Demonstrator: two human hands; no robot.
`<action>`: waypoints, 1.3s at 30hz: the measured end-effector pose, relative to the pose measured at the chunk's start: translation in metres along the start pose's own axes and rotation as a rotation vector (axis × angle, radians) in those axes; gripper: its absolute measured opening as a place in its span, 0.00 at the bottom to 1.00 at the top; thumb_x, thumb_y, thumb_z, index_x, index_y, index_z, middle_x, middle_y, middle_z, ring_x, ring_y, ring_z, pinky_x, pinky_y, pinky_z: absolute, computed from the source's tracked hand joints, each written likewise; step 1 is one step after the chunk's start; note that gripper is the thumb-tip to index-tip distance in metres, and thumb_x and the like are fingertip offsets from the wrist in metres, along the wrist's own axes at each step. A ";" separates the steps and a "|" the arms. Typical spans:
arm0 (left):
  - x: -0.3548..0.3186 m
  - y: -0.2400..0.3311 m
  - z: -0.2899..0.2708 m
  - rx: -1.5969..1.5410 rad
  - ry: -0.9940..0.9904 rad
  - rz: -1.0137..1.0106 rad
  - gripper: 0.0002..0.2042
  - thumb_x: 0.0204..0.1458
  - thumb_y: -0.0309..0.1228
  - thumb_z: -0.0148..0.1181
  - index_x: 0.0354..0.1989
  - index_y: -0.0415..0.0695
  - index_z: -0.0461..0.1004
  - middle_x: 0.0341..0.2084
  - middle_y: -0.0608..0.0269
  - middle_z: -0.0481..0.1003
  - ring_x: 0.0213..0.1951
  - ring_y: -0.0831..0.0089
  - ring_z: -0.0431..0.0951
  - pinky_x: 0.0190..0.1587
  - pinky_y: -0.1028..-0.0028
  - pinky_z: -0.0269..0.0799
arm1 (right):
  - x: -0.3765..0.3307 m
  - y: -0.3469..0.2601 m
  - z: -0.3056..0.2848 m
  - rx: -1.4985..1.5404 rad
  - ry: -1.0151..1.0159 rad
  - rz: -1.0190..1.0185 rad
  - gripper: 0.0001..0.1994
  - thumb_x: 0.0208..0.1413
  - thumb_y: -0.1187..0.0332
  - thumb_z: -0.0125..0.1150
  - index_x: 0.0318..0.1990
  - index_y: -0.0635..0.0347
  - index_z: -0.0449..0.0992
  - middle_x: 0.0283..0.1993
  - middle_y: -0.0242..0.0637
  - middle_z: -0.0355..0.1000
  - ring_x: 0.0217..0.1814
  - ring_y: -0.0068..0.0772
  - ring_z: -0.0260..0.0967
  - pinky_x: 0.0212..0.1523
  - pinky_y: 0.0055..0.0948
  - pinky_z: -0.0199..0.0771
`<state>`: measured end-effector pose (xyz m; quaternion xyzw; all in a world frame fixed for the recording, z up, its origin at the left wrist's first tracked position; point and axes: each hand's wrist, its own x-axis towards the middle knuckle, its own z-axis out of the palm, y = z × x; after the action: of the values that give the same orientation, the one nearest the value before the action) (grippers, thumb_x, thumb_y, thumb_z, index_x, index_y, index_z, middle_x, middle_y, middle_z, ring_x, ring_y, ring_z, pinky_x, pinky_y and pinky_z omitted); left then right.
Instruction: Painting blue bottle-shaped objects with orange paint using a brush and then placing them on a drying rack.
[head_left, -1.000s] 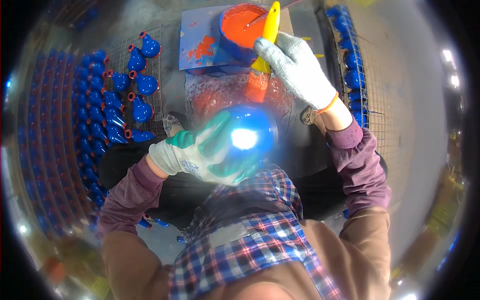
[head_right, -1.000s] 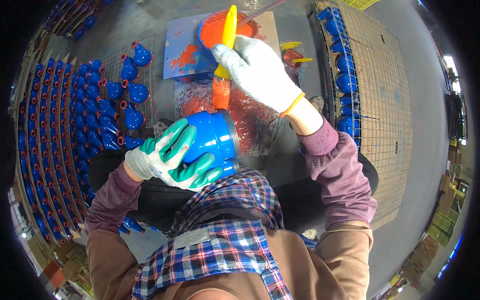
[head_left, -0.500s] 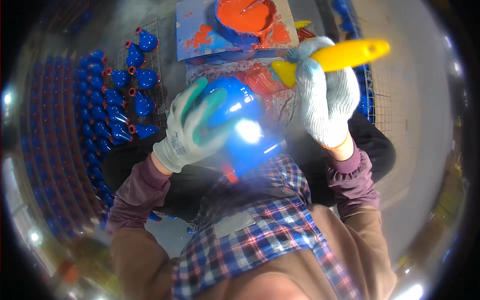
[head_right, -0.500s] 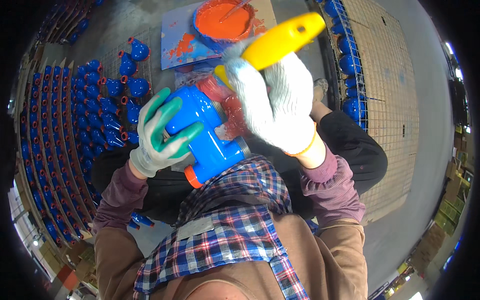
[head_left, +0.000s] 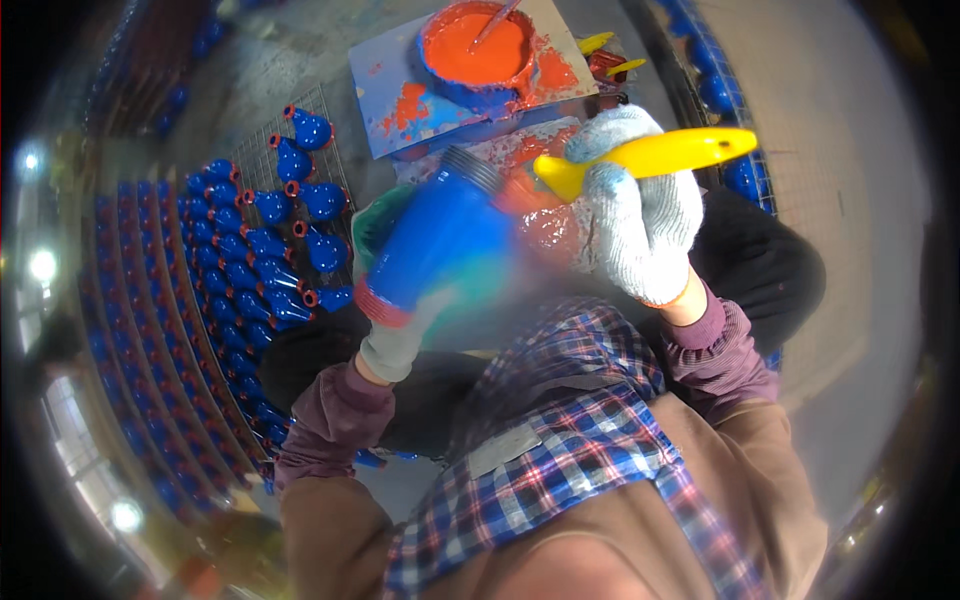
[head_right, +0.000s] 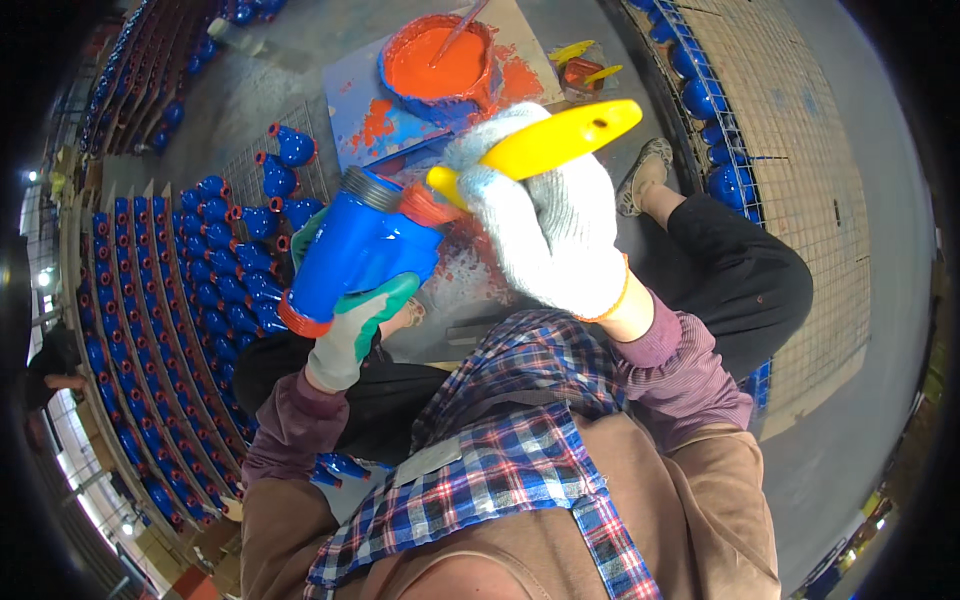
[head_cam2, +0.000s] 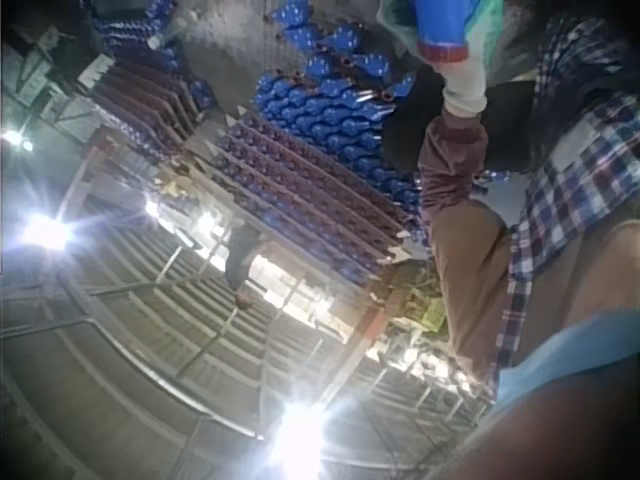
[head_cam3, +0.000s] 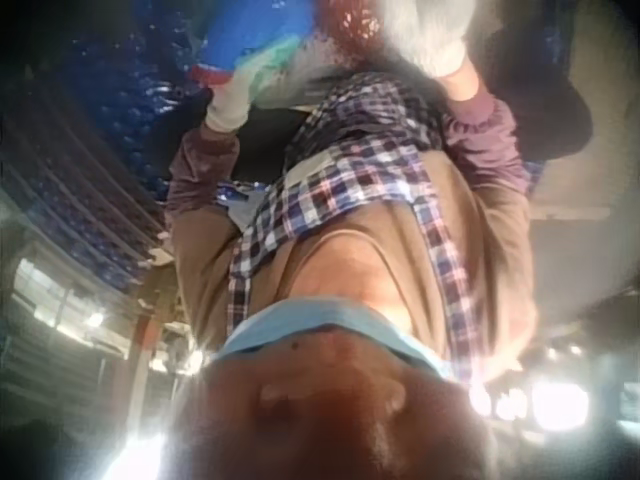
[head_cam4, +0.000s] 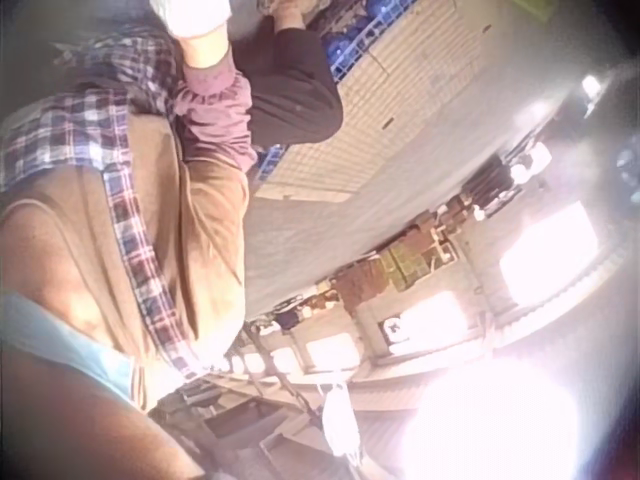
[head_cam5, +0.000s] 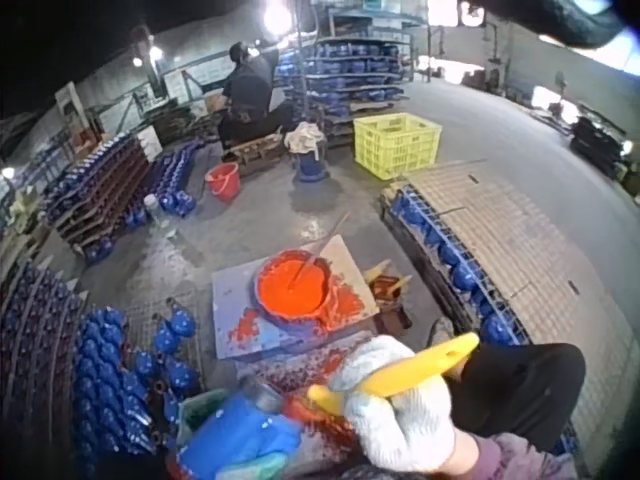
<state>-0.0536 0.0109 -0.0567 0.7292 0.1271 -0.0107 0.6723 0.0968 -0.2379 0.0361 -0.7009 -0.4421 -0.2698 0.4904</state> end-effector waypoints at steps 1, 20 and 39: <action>0.003 0.004 -0.001 0.003 -0.003 0.004 0.25 0.47 0.26 0.70 0.54 0.39 0.68 0.45 0.61 0.74 0.43 0.69 0.78 0.48 0.70 0.76 | -0.001 0.000 0.002 0.125 -0.008 0.048 0.14 0.49 0.83 0.64 0.45 0.69 0.72 0.43 0.52 0.74 0.40 0.46 0.75 0.38 0.36 0.77; 0.054 0.071 0.033 -1.107 -0.120 -0.521 0.34 0.52 0.57 0.58 0.64 0.52 0.62 0.54 0.51 0.71 0.52 0.51 0.76 0.43 0.45 0.80 | -0.037 0.001 -0.023 0.000 -0.242 0.174 0.16 0.45 0.70 0.68 0.44 0.58 0.79 0.42 0.44 0.76 0.41 0.51 0.74 0.43 0.40 0.74; 0.042 0.079 0.007 0.840 0.231 0.910 0.33 0.33 0.35 0.76 0.53 0.46 0.74 0.52 0.52 0.67 0.52 0.53 0.71 0.47 0.61 0.74 | 0.047 0.046 -0.029 -0.080 -0.451 0.480 0.11 0.63 0.65 0.58 0.43 0.67 0.76 0.31 0.38 0.74 0.30 0.27 0.71 0.31 0.29 0.70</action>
<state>0.0036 0.0059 0.0125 0.9085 -0.1393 0.3064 0.2476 0.1614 -0.2536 0.0643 -0.8459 -0.3508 -0.0016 0.4018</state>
